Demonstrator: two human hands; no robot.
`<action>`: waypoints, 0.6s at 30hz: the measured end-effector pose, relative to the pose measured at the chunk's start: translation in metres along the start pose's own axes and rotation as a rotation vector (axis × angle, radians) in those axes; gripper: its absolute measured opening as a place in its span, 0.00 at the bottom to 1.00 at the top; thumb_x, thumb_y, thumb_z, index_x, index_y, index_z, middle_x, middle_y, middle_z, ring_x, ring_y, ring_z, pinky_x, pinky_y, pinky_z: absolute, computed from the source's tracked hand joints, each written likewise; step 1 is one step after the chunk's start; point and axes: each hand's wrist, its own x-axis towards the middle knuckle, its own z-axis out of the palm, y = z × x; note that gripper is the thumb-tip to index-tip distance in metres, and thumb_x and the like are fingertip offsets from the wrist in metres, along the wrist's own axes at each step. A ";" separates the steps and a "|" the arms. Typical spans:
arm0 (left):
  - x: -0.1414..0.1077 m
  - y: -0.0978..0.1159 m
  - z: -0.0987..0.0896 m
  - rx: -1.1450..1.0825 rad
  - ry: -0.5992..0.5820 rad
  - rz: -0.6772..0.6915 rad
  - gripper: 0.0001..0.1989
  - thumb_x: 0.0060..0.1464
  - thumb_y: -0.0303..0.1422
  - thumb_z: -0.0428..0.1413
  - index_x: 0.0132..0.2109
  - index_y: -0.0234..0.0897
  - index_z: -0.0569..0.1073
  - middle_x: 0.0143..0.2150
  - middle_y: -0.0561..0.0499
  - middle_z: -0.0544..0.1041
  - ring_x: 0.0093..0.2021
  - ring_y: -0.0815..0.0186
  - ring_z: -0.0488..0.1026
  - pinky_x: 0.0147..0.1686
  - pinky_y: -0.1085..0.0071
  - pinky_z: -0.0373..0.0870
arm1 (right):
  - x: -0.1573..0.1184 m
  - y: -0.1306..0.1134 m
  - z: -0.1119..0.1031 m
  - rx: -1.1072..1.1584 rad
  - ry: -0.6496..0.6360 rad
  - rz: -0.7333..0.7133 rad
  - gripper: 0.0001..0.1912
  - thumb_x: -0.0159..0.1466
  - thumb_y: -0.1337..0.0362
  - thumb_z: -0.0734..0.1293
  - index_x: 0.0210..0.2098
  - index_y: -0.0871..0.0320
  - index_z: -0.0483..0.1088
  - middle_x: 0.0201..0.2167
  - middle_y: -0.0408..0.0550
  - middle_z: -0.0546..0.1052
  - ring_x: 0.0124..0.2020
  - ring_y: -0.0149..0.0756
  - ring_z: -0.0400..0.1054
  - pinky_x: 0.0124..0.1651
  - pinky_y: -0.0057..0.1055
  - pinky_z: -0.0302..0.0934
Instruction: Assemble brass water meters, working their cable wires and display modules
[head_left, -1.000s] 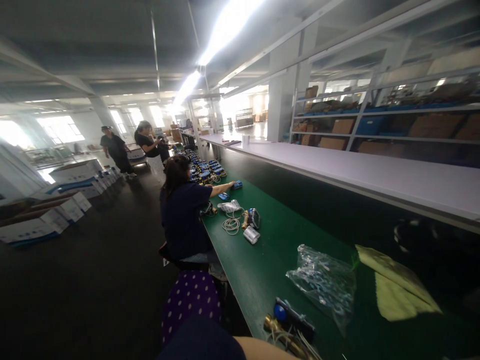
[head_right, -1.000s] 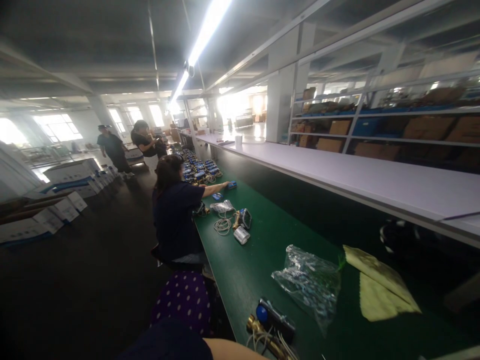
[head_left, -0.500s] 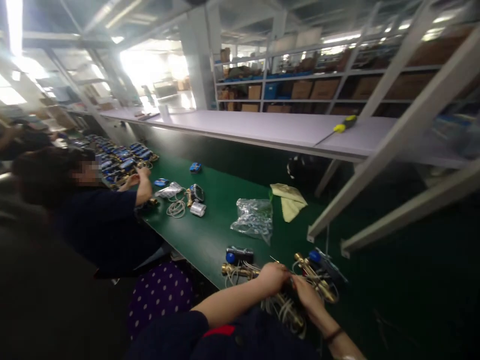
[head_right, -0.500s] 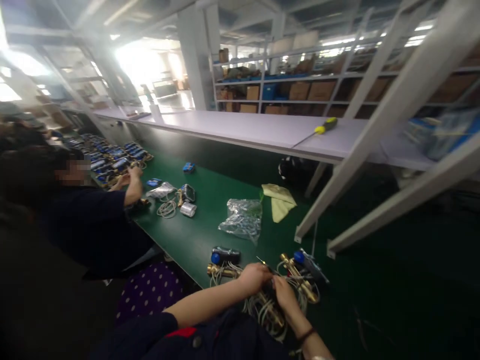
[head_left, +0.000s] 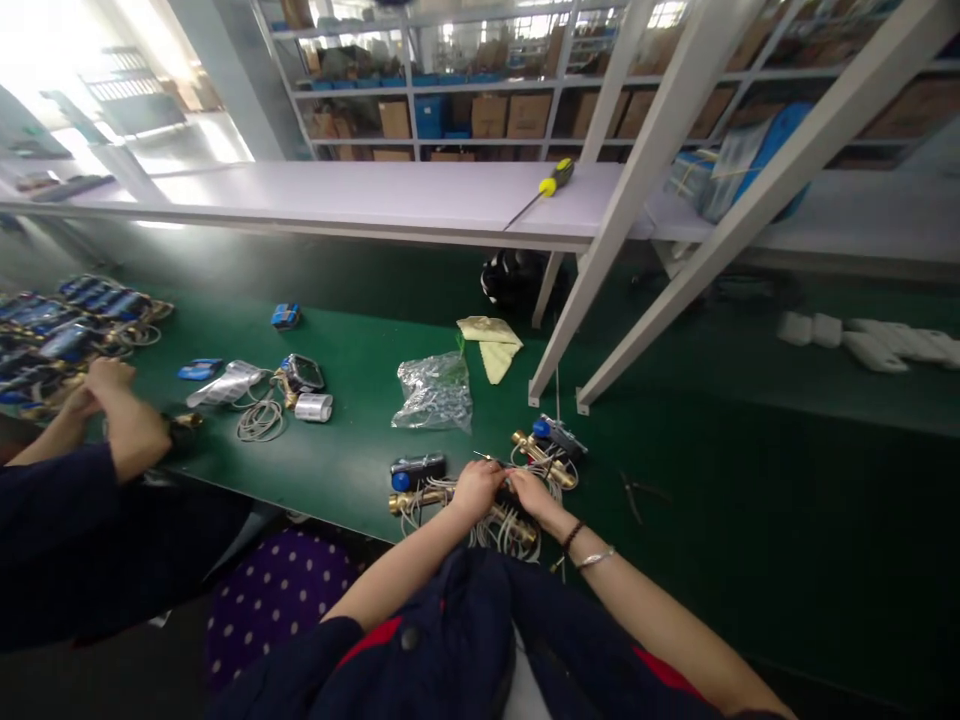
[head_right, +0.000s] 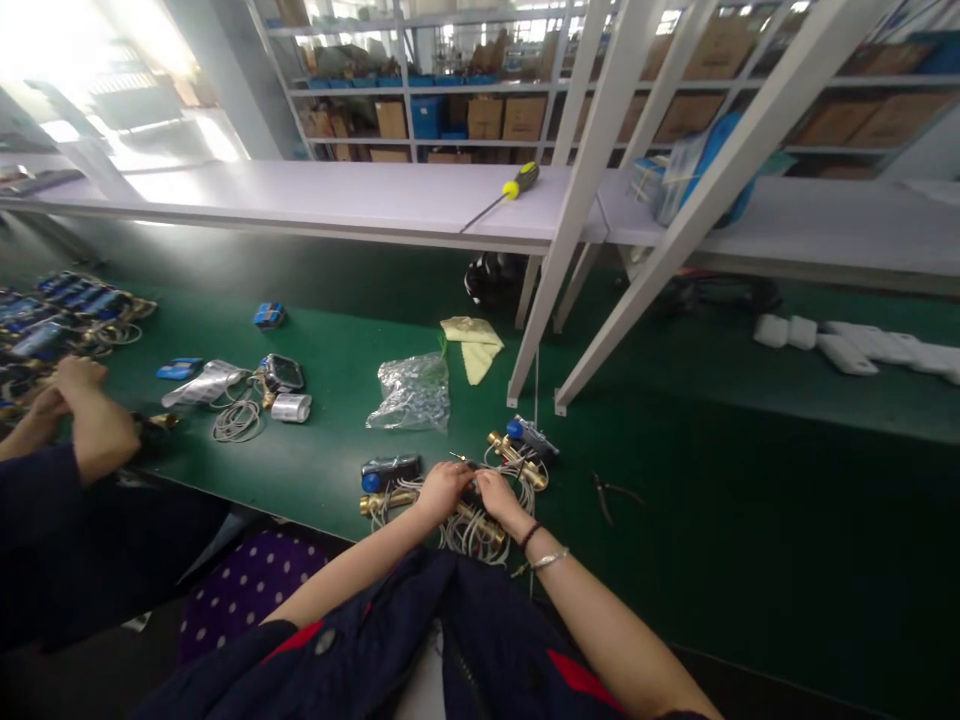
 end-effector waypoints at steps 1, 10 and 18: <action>0.000 -0.001 0.000 -0.010 0.007 0.000 0.14 0.61 0.29 0.48 0.49 0.34 0.76 0.46 0.41 0.75 0.48 0.57 0.71 0.51 0.61 0.66 | -0.001 -0.001 -0.002 -0.015 -0.004 -0.025 0.16 0.66 0.66 0.52 0.27 0.58 0.67 0.31 0.52 0.75 0.39 0.41 0.69 0.47 0.40 0.64; 0.002 -0.013 0.009 -0.132 0.030 0.043 0.10 0.59 0.27 0.52 0.43 0.35 0.78 0.46 0.46 0.76 0.47 0.64 0.72 0.50 0.71 0.68 | -0.007 -0.007 -0.006 -0.075 -0.012 -0.052 0.15 0.65 0.69 0.55 0.32 0.60 0.72 0.50 0.58 0.73 0.59 0.46 0.59 0.64 0.49 0.48; 0.002 -0.015 -0.006 -0.094 0.001 -0.012 0.10 0.58 0.30 0.56 0.46 0.41 0.77 0.48 0.50 0.76 0.50 0.63 0.71 0.54 0.68 0.66 | -0.007 0.006 0.000 0.075 0.025 0.219 0.14 0.60 0.68 0.59 0.20 0.58 0.69 0.40 0.53 0.78 0.51 0.42 0.68 0.58 0.42 0.57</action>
